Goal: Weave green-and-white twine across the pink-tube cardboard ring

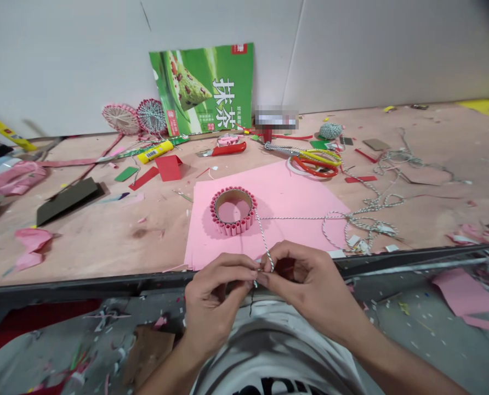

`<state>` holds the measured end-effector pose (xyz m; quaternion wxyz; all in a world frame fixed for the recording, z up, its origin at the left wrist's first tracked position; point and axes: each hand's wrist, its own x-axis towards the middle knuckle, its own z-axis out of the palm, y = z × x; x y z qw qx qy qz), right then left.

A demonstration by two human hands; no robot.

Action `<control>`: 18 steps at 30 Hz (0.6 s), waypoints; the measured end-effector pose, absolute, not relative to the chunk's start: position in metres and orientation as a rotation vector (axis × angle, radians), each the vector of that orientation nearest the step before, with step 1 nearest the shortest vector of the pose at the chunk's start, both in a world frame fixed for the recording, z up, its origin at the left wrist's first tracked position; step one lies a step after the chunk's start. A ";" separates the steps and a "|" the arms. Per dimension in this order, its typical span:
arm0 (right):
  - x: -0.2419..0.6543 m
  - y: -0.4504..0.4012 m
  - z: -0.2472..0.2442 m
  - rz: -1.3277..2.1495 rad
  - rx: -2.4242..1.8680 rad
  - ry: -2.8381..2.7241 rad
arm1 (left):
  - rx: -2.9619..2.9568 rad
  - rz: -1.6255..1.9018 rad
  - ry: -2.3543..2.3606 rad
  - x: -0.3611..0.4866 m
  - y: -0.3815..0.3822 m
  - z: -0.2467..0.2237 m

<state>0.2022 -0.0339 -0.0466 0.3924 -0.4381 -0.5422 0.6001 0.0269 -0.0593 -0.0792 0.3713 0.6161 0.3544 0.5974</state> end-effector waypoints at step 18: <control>0.204 -0.031 -0.048 1.665 -1.084 -1.222 | 1.659 1.600 0.901 0.032 -0.063 -0.085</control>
